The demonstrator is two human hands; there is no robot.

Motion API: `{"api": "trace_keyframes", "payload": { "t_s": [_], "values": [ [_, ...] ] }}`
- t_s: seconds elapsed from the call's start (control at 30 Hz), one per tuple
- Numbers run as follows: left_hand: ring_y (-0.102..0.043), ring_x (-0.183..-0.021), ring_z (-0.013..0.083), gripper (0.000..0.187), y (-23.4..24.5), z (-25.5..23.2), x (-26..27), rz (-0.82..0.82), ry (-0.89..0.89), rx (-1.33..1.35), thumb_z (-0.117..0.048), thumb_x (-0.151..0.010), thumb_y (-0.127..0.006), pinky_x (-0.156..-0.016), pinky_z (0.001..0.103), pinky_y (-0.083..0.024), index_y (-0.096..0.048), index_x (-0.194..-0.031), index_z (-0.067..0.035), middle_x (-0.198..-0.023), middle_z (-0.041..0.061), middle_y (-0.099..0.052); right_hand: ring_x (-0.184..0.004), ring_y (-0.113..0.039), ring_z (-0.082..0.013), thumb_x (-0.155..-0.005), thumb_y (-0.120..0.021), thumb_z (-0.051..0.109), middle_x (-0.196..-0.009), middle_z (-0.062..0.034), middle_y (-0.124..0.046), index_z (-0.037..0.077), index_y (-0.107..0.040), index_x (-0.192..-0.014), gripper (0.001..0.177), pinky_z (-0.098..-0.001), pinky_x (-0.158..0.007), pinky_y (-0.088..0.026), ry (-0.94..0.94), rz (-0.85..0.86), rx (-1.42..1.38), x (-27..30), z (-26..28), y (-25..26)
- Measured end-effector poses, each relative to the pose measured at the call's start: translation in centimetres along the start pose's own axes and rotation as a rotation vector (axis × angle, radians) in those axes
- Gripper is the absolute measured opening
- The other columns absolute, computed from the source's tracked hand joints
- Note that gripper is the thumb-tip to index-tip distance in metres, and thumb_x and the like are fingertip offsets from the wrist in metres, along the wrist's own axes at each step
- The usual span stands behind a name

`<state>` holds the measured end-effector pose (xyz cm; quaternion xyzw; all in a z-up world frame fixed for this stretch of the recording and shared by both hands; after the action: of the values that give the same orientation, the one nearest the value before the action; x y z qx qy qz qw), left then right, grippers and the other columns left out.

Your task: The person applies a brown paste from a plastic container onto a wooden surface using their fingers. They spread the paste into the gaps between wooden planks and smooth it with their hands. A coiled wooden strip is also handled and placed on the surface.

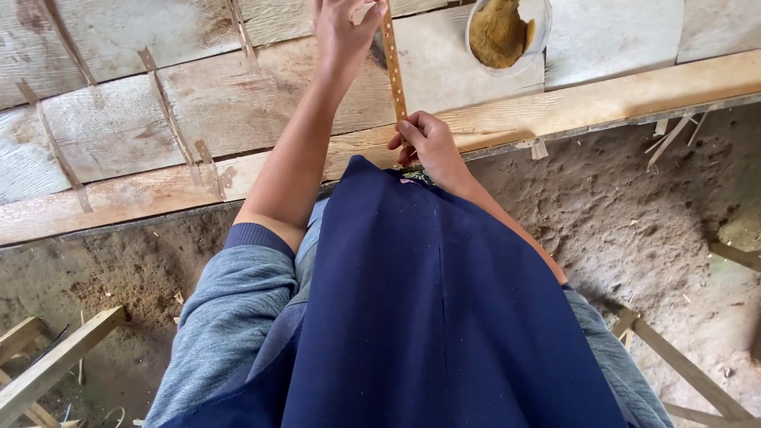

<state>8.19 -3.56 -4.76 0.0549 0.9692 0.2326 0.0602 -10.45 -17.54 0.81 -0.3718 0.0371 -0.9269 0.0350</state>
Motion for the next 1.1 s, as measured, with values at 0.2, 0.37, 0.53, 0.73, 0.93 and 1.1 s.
{"api": "trace_keyframes", "payload": {
  "t_s": [0.2, 0.37, 0.53, 0.73, 0.93, 1.1],
  "values": [
    [-0.043, -0.133, 0.0289, 0.016, -2.5, 6.4, 1.0, -0.136, 0.007, -0.432, -0.043, -0.088, -0.085, -0.089, 0.044, -0.036, -0.087, -0.101, -0.035, -0.147, -0.004, -0.052, -0.056, -0.067, -0.0169, -0.104, -0.054, 0.020, -0.085, -0.0086, -0.076, 0.009, -0.057, -0.090, 0.018, -0.0276, -0.050, -0.055, -0.170, -0.021, 0.034, -1.8, -2.1, 0.3],
    [-0.051, -0.106, 0.0245, 0.018, -2.3, 5.2, 0.9, -0.216, -0.048, -0.500, -0.047, -0.080, -0.079, -0.077, 0.041, -0.032, -0.083, -0.084, -0.030, -0.109, -0.006, -0.071, -0.054, -0.069, -0.0177, -0.104, -0.055, 0.021, -0.085, -0.0097, -0.076, 0.009, -0.060, -0.091, 0.019, -0.0269, -0.047, -0.054, -0.213, -0.035, 0.059, -2.0, -1.7, 0.4],
    [-0.051, -0.111, 0.0257, 0.014, -2.3, 4.6, 1.4, -0.235, -0.094, -0.541, -0.047, -0.084, -0.083, -0.080, 0.042, -0.035, -0.083, -0.090, -0.035, -0.121, -0.007, -0.064, -0.052, -0.068, -0.0174, -0.104, -0.056, 0.022, -0.082, -0.0106, -0.077, 0.009, -0.061, -0.091, 0.019, -0.0250, -0.044, -0.047, -0.226, -0.039, 0.079, -2.6, -2.4, 0.5],
    [-0.053, -0.105, 0.0273, 0.011, -2.5, 4.7, 1.4, -0.271, -0.134, -0.578, -0.045, -0.082, -0.085, -0.077, 0.042, -0.036, -0.082, -0.091, -0.039, -0.116, -0.008, -0.066, -0.052, -0.068, -0.0176, -0.105, -0.056, 0.022, -0.082, -0.0111, -0.076, 0.008, -0.061, -0.091, 0.020, -0.0258, -0.045, -0.051, -0.234, -0.046, 0.090, -2.3, -1.6, 0.4],
    [-0.054, -0.098, 0.0231, 0.017, -2.1, 3.9, 1.4, -0.255, -0.120, -0.532, -0.049, -0.082, -0.078, -0.079, 0.041, -0.034, -0.080, -0.081, -0.032, -0.099, -0.008, -0.071, -0.058, -0.073, -0.0213, -0.104, -0.056, 0.021, -0.081, -0.0127, -0.076, 0.008, -0.061, -0.093, 0.018, -0.0286, -0.050, -0.059, -0.242, -0.036, 0.071, -2.6, -2.0, 0.4],
    [-0.054, -0.103, 0.0234, 0.016, -2.1, 4.0, 1.5, -0.254, -0.120, -0.518, -0.048, -0.084, -0.077, -0.081, 0.041, -0.034, -0.082, -0.085, -0.033, -0.110, -0.009, -0.069, -0.062, -0.075, -0.0259, -0.104, -0.057, 0.019, -0.080, -0.0161, -0.075, 0.005, -0.060, -0.092, 0.018, -0.0336, -0.052, -0.063, -0.267, -0.041, 0.019, -2.4, -1.7, 0.2]
  ]
}}
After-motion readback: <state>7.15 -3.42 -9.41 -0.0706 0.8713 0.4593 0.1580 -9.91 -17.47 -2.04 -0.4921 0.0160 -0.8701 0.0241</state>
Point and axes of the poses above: each hand's wrist, its own x-axis away from the middle knuckle, its own y-axis out of the back of the hand, z = x × y, the point moved 6 cm from there along -x, towards the middle knuckle
